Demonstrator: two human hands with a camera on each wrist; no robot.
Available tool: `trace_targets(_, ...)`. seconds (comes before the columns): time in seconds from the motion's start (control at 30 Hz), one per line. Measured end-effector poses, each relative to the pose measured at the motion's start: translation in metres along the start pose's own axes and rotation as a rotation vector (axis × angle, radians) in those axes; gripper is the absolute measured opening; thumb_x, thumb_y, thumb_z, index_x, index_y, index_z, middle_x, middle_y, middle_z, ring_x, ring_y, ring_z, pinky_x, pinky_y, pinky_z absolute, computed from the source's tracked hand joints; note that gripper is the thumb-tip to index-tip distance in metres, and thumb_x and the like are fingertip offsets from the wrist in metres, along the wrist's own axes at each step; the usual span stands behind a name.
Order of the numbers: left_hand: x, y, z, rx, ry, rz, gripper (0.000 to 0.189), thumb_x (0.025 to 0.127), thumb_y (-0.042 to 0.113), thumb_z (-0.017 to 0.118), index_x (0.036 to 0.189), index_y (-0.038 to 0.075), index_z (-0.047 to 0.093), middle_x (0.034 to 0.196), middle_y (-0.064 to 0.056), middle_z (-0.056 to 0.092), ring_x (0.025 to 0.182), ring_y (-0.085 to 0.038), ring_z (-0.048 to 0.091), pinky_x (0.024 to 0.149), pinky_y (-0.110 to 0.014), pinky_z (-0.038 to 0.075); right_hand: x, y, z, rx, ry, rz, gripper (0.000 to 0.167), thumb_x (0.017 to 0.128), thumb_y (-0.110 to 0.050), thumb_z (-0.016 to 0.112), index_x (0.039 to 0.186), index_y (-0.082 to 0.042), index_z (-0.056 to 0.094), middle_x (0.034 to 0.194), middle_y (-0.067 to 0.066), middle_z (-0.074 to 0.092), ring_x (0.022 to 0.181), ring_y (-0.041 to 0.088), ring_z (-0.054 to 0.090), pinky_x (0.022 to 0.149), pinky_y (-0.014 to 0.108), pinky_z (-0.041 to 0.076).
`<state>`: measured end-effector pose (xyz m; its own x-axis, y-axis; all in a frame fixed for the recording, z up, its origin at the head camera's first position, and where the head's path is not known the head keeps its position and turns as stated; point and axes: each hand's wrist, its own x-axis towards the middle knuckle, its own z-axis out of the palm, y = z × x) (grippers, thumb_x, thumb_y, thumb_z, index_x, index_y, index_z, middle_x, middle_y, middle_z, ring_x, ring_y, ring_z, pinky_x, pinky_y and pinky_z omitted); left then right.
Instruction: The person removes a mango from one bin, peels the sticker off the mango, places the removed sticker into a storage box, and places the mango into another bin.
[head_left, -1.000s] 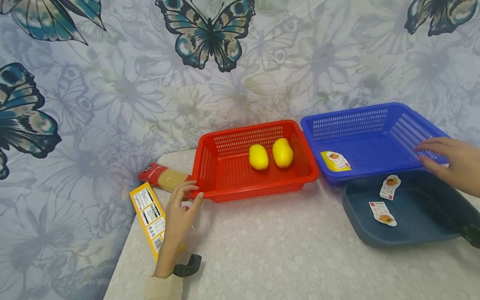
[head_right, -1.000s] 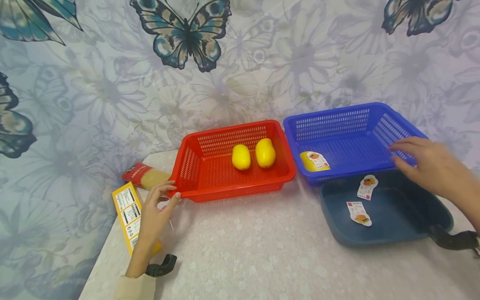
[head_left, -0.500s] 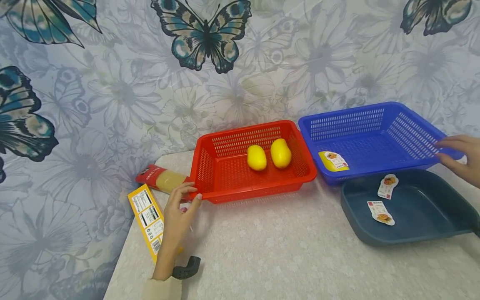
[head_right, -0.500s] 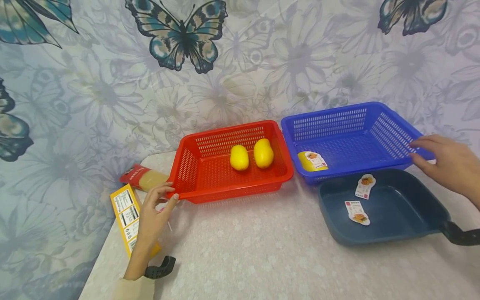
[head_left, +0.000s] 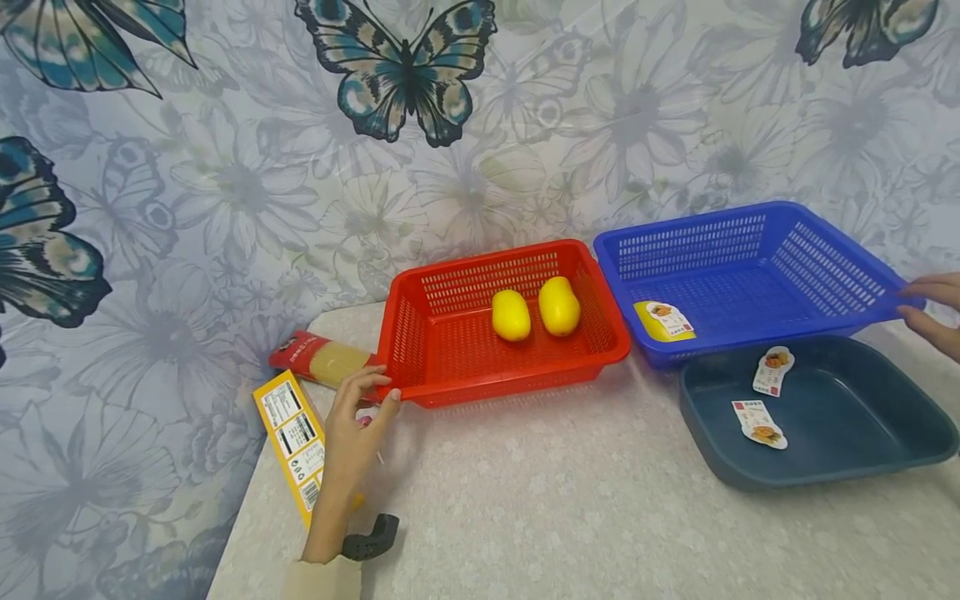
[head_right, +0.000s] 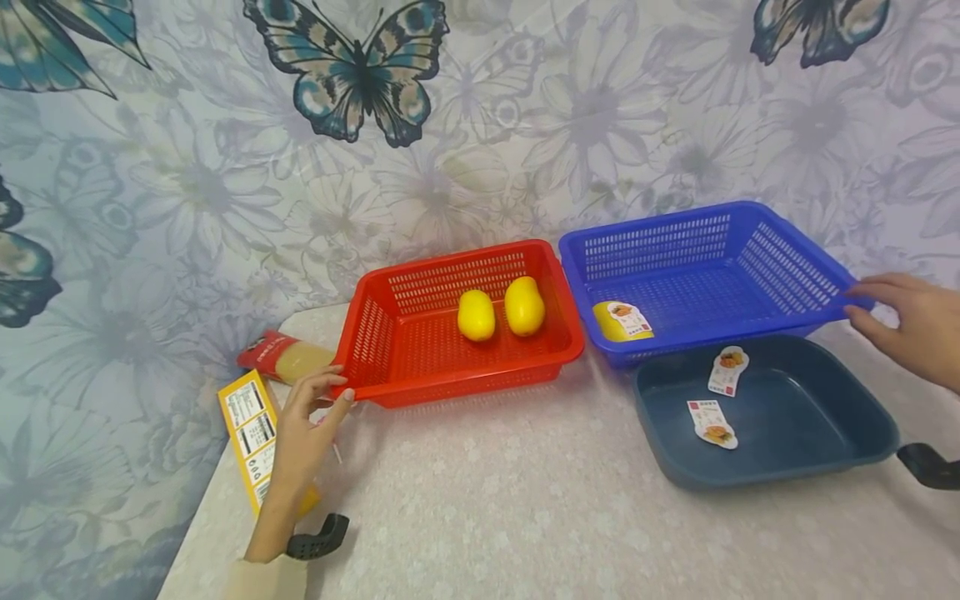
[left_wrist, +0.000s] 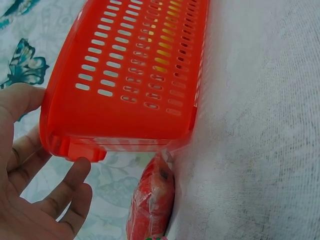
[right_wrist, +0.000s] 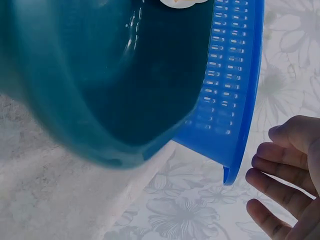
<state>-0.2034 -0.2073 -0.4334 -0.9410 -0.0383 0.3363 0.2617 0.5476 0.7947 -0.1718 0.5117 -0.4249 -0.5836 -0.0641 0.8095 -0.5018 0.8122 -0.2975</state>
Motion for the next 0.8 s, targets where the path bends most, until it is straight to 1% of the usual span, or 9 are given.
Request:
trace_targets(0.1,0.0,-0.001,-0.001,-0.007,0.001,0.018,0.034,0.095,0.04,0.068,0.12,0.018,0.063,0.14,0.015,0.051,0.111,-0.009,0.051,0.087,-0.034,0.048,-0.002,-0.004,-0.002,-0.051,-0.022,0.035,0.039,0.101,-0.016,0.058,0.098,0.023,0.061,0.117,-0.047,0.042,0.112,-0.023,0.037,0.1,0.006,0.025)
trace_targets(0.13,0.0,-0.001,-0.001,-0.012,0.001,0.025,0.033,0.095,0.039,0.068,0.12,0.018,0.064,0.14,0.015,0.051,0.111,-0.008,0.051,0.087,-0.032,0.048,-0.003,-0.004,-0.003,-0.066,-0.028,0.038,0.041,0.102,-0.018,0.057,0.097,0.023,0.061,0.117,-0.048,0.041,0.112,-0.024,0.036,0.1,0.006,0.024)
trace_targets(0.2,0.001,-0.002,-0.001,-0.023,0.0,0.037,0.032,0.096,0.037,0.068,0.12,0.017,0.064,0.14,0.014,0.051,0.112,-0.007,0.051,0.087,-0.031,0.047,-0.005,-0.002,-0.004,-0.091,-0.036,0.032,0.05,0.103,-0.026,0.056,0.095,0.023,0.061,0.116,-0.048,0.04,0.112,-0.025,0.035,0.1,0.005,0.024)
trace_targets(0.33,0.001,-0.002,-0.001,-0.016,-0.009,0.026,0.034,0.096,0.04,0.067,0.121,0.017,0.064,0.14,0.015,0.051,0.112,-0.007,0.05,0.087,-0.034,0.048,-0.008,0.0,-0.005,-0.103,-0.043,0.017,0.052,0.103,-0.028,0.057,0.092,0.022,0.062,0.117,-0.049,0.039,0.112,-0.026,0.034,0.1,0.005,0.024)
trace_targets(0.43,0.0,0.0,-0.003,0.021,-0.017,0.018,0.036,0.095,0.043,0.068,0.121,0.018,0.064,0.14,0.015,0.05,0.115,-0.009,0.05,0.088,-0.037,0.048,-0.007,-0.002,-0.004,-0.101,-0.043,0.015,0.053,0.104,-0.029,0.057,0.092,0.022,0.062,0.118,-0.05,0.039,0.112,-0.026,0.034,0.1,0.005,0.023)
trace_targets(0.53,0.001,0.003,-0.007,0.038,-0.002,0.031,0.035,0.094,0.04,0.069,0.12,0.018,0.065,0.138,0.012,0.053,0.119,-0.01,0.049,0.092,-0.039,0.047,-0.005,-0.002,-0.004,-0.08,-0.036,-0.009,0.063,0.103,-0.038,0.056,0.09,0.023,0.063,0.118,-0.049,0.041,0.112,-0.026,0.036,0.1,0.005,0.025)
trace_targets(0.67,0.002,0.013,-0.01,0.014,0.05,0.079,0.03,0.094,0.032,0.071,0.12,0.016,0.067,0.132,0.008,0.058,0.119,-0.01,0.051,0.095,-0.036,0.043,-0.004,0.001,-0.004,-0.042,-0.025,-0.048,0.078,0.1,-0.052,0.052,0.09,0.025,0.064,0.119,-0.045,0.045,0.113,-0.022,0.04,0.099,0.005,0.028)
trace_targets(0.7,0.002,0.017,-0.009,0.011,0.059,0.099,0.03,0.095,0.03,0.071,0.121,0.017,0.066,0.131,0.009,0.059,0.118,-0.01,0.051,0.095,-0.035,0.043,-0.004,0.001,-0.004,-0.03,-0.019,-0.055,0.079,0.099,-0.053,0.052,0.092,0.025,0.064,0.118,-0.042,0.048,0.113,-0.021,0.041,0.1,0.006,0.028)
trace_targets(0.8,0.003,0.035,-0.001,-0.024,0.053,0.185,0.03,0.094,0.025,0.072,0.123,0.017,0.066,0.126,0.007,0.061,0.115,-0.012,0.054,0.095,-0.033,0.043,-0.003,0.0,-0.002,-0.024,0.006,-0.049,0.086,0.097,-0.059,0.05,0.091,0.026,0.064,0.116,-0.042,0.049,0.112,-0.021,0.042,0.099,0.006,0.029)
